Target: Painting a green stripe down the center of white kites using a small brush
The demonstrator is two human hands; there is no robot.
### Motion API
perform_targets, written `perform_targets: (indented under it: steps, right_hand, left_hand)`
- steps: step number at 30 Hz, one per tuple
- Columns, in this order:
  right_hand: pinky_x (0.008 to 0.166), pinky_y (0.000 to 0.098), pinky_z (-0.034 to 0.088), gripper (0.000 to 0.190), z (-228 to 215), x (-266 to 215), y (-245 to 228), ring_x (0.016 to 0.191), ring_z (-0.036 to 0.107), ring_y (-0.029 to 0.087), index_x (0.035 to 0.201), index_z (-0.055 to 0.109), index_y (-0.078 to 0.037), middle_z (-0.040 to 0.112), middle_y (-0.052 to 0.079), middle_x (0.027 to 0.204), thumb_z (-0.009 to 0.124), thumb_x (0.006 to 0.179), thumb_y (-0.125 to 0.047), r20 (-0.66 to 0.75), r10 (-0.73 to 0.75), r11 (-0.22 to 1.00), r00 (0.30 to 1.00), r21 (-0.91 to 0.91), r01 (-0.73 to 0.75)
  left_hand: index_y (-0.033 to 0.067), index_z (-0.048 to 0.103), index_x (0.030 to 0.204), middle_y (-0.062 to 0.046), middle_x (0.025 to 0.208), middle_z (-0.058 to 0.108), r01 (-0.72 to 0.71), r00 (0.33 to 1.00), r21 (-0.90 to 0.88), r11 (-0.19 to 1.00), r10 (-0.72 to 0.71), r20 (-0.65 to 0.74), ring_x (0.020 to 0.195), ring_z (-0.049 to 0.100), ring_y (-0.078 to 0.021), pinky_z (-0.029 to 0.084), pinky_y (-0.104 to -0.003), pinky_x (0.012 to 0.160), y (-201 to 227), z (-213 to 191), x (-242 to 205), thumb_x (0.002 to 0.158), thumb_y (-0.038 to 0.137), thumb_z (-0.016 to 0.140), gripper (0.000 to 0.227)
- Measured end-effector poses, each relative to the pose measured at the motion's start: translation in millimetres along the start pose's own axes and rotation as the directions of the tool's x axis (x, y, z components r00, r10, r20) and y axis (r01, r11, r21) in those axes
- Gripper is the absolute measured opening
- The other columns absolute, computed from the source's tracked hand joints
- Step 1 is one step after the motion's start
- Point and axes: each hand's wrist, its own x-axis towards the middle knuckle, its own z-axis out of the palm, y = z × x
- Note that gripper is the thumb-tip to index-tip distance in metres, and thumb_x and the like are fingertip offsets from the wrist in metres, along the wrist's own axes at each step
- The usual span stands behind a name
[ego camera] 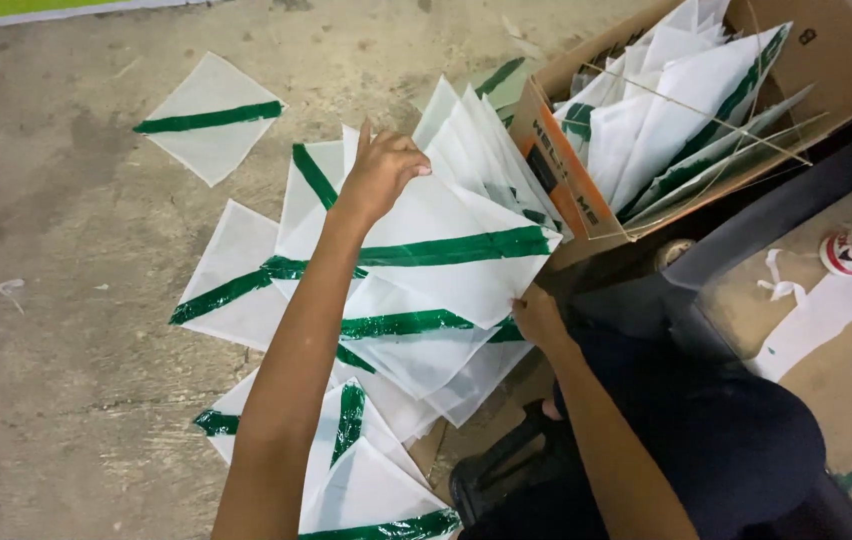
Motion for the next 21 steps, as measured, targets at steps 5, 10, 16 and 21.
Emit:
perform_targets:
  steps: [5, 10, 16, 21]
  right_hand:
    - [0.091, 0.0547, 0.057, 0.051, 9.5, -9.1, -13.2, 0.115, 0.065, 0.045, 0.146, 0.048, 0.007, 0.064, 0.032, 0.129, 0.053, 0.100, -0.014, 0.066, 0.078, 0.997, 0.995, 0.002, -0.078]
    - [0.106, 0.0606, 0.046, 0.056, 25.2, 0.3, -3.6, 0.129, 0.056, 0.048, 0.150, 0.040, 0.009, 0.054, 0.034, 0.142, 0.052, 0.101, -0.016, 0.028, 0.070, 0.986, 0.997, 0.151, -0.074]
    - [0.113, 0.0477, 0.039, 0.068, 29.9, 16.3, 9.5, 0.141, 0.045, 0.043, 0.162, 0.010, 0.006, 0.042, 0.037, 0.150, 0.042, 0.103, 0.002, -0.086, 0.128, 0.741, 0.988, 0.670, -0.038]
    - [0.113, 0.0546, 0.044, 0.066, 1.0, 15.7, -24.1, 0.136, 0.049, 0.046, 0.158, 0.026, 0.006, 0.047, 0.037, 0.146, 0.052, 0.099, -0.006, -0.036, -0.039, 0.906, 0.999, 0.420, 0.050]
  left_hand:
    - [0.0235, 0.077, 0.097, 0.000, 0.099, 0.070, 0.011, 1.000, -0.037, 0.999, -0.011, 0.009, 0.110, 0.064, -0.0241, 0.011, -0.066, 0.123, -29.7, 49.3, -5.9, 0.097, 0.023, 0.073, 0.004]
    - [0.0194, 0.079, 0.105, -0.005, 0.114, 0.072, 0.009, 1.000, 0.015, 1.000, -0.009, 0.002, 0.120, 0.063, -0.0284, 0.010, -0.068, 0.121, -28.6, 74.4, 3.5, 0.094, 0.020, 0.075, 0.011]
    - [0.0152, 0.065, 0.138, -0.013, 0.156, 0.048, 0.133, 0.987, 0.079, 0.988, -0.140, 0.082, 0.148, 0.037, -0.0349, 0.015, -0.069, 0.121, -12.8, 82.5, 7.5, 0.100, 0.007, 0.066, 0.039]
    - [0.0123, 0.062, 0.141, -0.015, 0.157, 0.046, 0.171, 0.982, -0.028, 0.985, -0.167, 0.092, 0.148, 0.037, -0.0342, 0.015, -0.066, 0.122, -7.4, 77.3, 6.6, 0.107, 0.005, 0.057, 0.035]
